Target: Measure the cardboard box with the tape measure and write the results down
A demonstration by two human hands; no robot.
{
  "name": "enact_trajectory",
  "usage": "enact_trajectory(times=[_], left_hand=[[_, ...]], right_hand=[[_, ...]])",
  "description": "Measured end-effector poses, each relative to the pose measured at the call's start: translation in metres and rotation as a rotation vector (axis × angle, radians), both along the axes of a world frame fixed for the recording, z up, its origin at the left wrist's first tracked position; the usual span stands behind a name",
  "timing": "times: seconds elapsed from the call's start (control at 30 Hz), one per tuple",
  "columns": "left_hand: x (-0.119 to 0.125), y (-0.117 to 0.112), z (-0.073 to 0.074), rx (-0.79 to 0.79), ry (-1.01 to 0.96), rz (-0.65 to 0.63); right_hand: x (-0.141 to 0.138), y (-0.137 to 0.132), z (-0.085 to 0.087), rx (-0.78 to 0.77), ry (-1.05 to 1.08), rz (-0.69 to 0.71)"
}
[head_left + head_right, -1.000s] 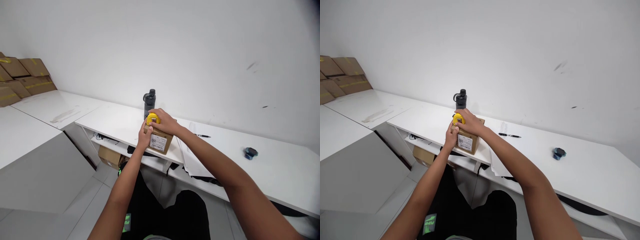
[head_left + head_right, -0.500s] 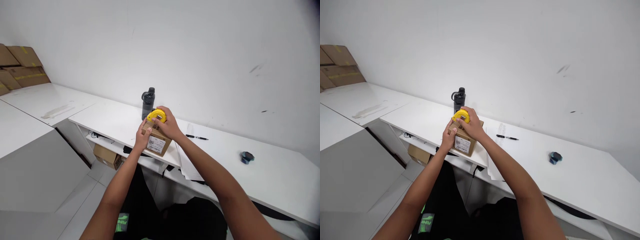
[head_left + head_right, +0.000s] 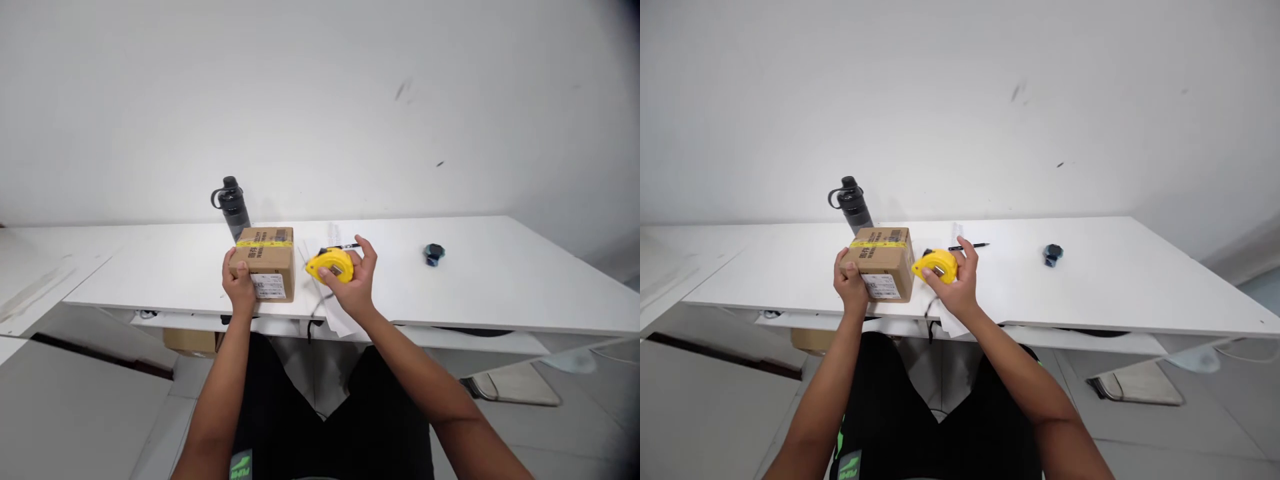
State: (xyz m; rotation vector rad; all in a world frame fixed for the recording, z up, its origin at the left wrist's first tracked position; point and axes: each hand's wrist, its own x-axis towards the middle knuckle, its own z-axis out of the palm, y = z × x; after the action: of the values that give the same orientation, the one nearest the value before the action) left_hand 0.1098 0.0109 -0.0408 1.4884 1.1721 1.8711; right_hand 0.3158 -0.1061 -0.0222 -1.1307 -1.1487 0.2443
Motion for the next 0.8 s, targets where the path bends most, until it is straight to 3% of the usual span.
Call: enact_trajectory(times=[0.07, 0.13, 0.2, 0.23, 0.27, 0.3, 0.37, 0.4, 0.47, 0.57, 0.7, 0.8], left_hand=[[0.006, 0.013, 0.008, 0.007, 0.082, -0.001], [0.017, 0.014, 0.018, 0.064, 0.177, 0.095], [0.035, -0.006, 0.023, 0.155, 0.221, 0.198], [0.046, -0.023, 0.024, 0.185, 0.216, 0.151], [0.06, -0.043, 0.022, 0.189, 0.191, 0.021], [0.075, -0.062, 0.018, 0.157, 0.179, -0.193], [0.108, -0.09, 0.009, -0.027, 0.187, -0.693], [0.124, -0.095, 0.005, -0.141, 0.16, -0.853], [0.154, -0.085, -0.002, -0.337, 0.025, -0.831], [0.181, -0.035, -0.009, -0.455, -0.109, -0.763], [0.184, 0.022, -0.019, -0.465, -0.062, -0.736], [0.176, 0.035, -0.026, -0.443, -0.007, -0.767]], right_hand=[[0.015, -0.021, -0.013, -0.127, 0.103, 0.042], [0.027, -0.037, -0.022, -0.188, 0.213, 0.044], [0.034, -0.044, -0.026, -0.208, 0.312, 0.031], [0.036, -0.045, -0.027, -0.213, 0.346, 0.026], [0.037, -0.044, -0.027, -0.216, 0.366, 0.022], [0.038, -0.04, -0.026, -0.219, 0.373, 0.02], [0.04, -0.028, -0.023, -0.222, 0.345, 0.017], [0.043, -0.02, -0.022, -0.215, 0.304, 0.017], [0.055, 0.002, -0.021, -0.202, 0.148, 0.05], [0.094, 0.044, -0.026, -0.291, -0.09, 0.085], [0.16, 0.095, -0.044, -0.619, -0.375, -0.238], [0.189, 0.112, -0.062, -0.774, -0.668, -0.218]])
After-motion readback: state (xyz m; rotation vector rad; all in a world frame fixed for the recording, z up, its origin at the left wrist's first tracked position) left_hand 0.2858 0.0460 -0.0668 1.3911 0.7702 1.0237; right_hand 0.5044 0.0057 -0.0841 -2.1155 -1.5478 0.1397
